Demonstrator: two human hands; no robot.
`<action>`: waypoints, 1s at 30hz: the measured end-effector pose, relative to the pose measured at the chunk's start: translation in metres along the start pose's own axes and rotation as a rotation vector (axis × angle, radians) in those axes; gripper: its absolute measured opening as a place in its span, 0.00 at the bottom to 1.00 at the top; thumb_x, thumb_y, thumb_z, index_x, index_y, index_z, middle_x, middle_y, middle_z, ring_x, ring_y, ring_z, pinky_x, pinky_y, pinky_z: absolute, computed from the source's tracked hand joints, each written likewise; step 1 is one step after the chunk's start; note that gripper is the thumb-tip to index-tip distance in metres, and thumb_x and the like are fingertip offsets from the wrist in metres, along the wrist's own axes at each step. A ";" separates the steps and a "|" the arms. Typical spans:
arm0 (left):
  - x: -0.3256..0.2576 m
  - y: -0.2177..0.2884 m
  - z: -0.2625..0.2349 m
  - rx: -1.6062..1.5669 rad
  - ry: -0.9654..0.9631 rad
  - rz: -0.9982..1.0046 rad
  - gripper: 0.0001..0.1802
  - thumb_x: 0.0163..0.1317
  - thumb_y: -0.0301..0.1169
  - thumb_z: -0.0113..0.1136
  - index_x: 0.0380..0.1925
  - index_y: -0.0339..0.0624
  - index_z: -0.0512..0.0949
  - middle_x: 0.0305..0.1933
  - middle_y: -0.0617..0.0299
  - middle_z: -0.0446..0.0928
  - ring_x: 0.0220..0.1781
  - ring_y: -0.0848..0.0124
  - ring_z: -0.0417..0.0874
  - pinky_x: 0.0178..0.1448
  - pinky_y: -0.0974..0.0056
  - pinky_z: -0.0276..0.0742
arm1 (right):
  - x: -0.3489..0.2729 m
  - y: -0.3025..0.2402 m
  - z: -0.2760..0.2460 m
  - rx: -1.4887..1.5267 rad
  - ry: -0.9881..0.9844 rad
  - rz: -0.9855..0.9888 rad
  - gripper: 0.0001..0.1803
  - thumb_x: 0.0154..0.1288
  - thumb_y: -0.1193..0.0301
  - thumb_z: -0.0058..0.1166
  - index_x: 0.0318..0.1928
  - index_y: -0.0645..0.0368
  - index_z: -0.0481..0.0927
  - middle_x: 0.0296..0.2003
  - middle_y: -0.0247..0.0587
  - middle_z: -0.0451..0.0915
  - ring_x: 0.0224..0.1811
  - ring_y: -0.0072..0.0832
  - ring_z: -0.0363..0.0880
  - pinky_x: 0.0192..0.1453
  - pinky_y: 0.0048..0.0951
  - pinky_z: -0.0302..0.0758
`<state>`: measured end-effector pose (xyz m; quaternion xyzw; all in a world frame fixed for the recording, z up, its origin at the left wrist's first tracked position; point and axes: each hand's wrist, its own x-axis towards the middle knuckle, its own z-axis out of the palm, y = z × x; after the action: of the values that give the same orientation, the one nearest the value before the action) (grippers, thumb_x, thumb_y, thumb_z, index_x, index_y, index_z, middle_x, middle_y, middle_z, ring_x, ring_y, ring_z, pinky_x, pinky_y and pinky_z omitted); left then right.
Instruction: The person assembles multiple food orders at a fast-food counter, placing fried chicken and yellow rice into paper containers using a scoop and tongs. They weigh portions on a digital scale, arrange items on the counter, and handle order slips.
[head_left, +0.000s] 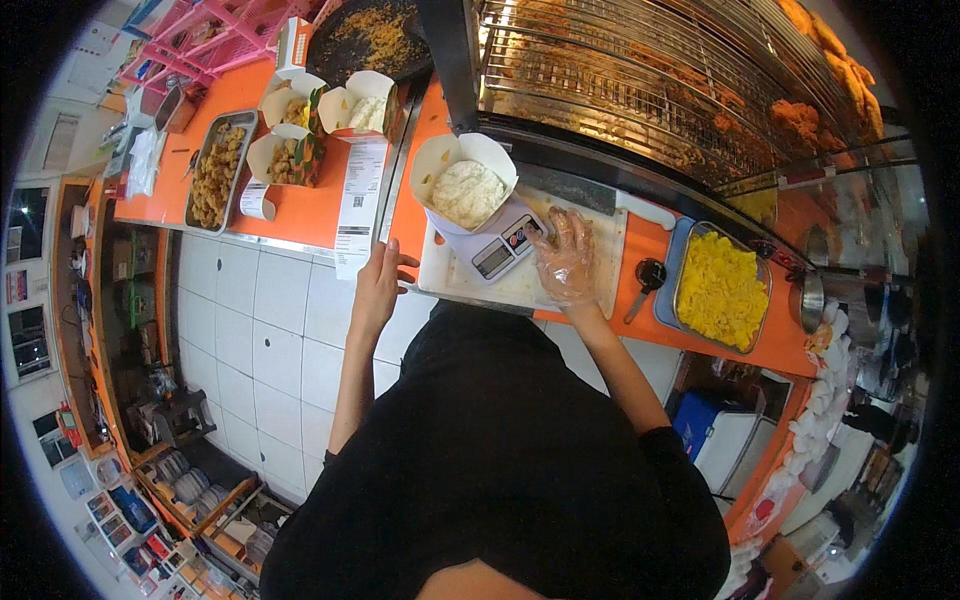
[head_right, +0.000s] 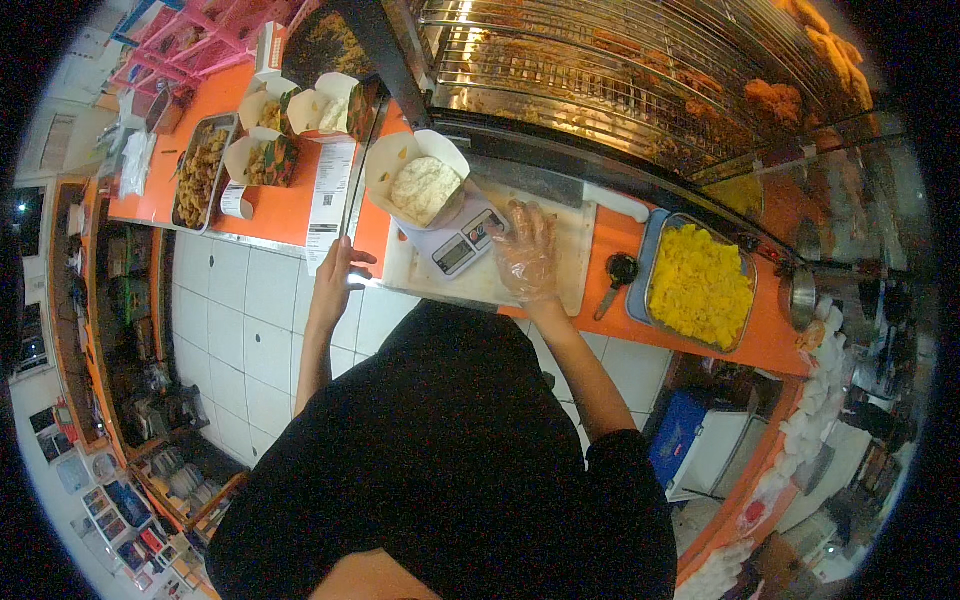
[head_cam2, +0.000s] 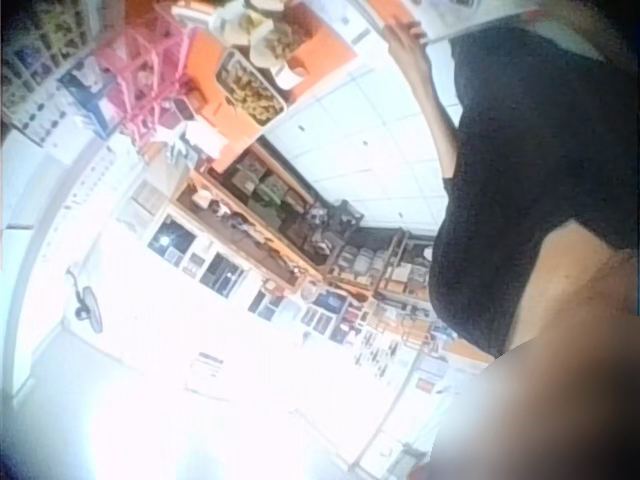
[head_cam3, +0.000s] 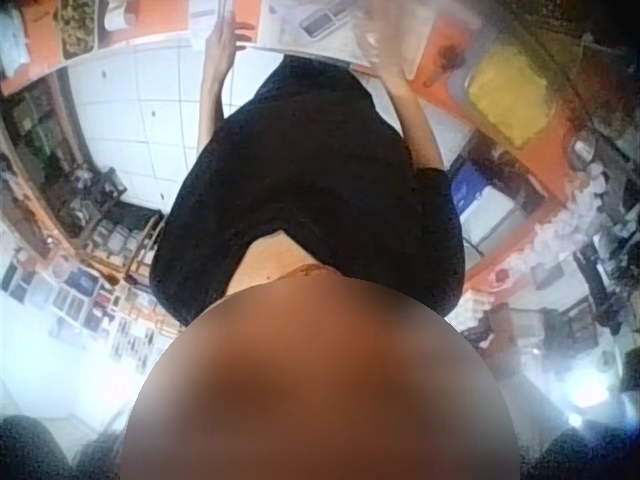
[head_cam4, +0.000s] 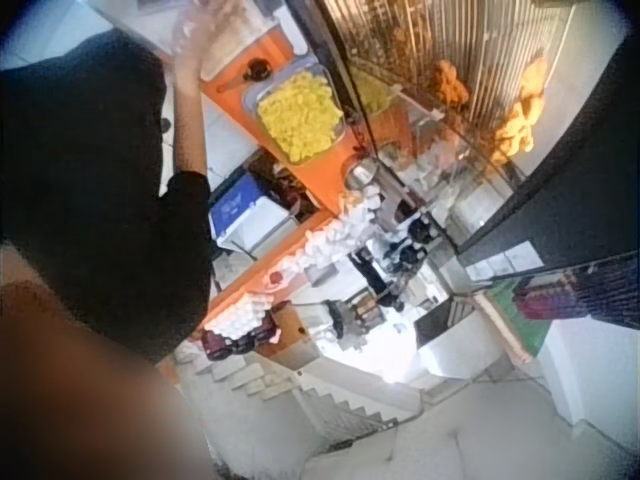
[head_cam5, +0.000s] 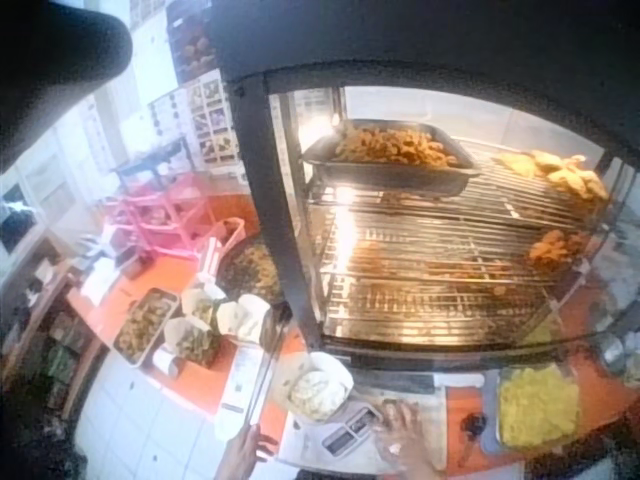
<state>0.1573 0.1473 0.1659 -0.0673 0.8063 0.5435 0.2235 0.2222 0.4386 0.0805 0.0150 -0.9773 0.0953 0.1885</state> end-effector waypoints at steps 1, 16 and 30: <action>0.000 -0.001 -0.001 -0.006 -0.002 0.003 0.33 0.74 0.58 0.38 0.52 0.36 0.70 0.40 0.54 0.82 0.36 0.70 0.82 0.37 0.65 0.78 | -0.002 0.000 0.004 -0.003 0.037 -0.030 0.23 0.56 0.69 0.60 0.54 0.39 0.80 0.63 0.43 0.68 0.68 0.47 0.62 0.71 0.53 0.61; -0.003 -0.009 -0.005 0.015 -0.007 -0.005 0.32 0.73 0.58 0.38 0.47 0.38 0.74 0.39 0.57 0.82 0.35 0.71 0.80 0.36 0.65 0.76 | 0.040 0.109 -0.019 -0.233 -0.418 0.247 0.27 0.67 0.75 0.43 0.67 0.50 0.68 0.67 0.47 0.67 0.70 0.45 0.64 0.70 0.48 0.67; -0.012 0.002 0.022 0.073 -0.233 0.074 0.27 0.75 0.51 0.38 0.40 0.38 0.74 0.38 0.58 0.82 0.35 0.72 0.80 0.36 0.66 0.76 | 0.061 0.114 -0.071 -0.264 -0.685 0.208 0.17 0.71 0.67 0.42 0.57 0.53 0.73 0.51 0.50 0.79 0.55 0.46 0.78 0.58 0.46 0.76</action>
<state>0.1730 0.1664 0.1663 0.0341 0.7960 0.5259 0.2978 0.1840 0.5641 0.1476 -0.0775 -0.9839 -0.0234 -0.1592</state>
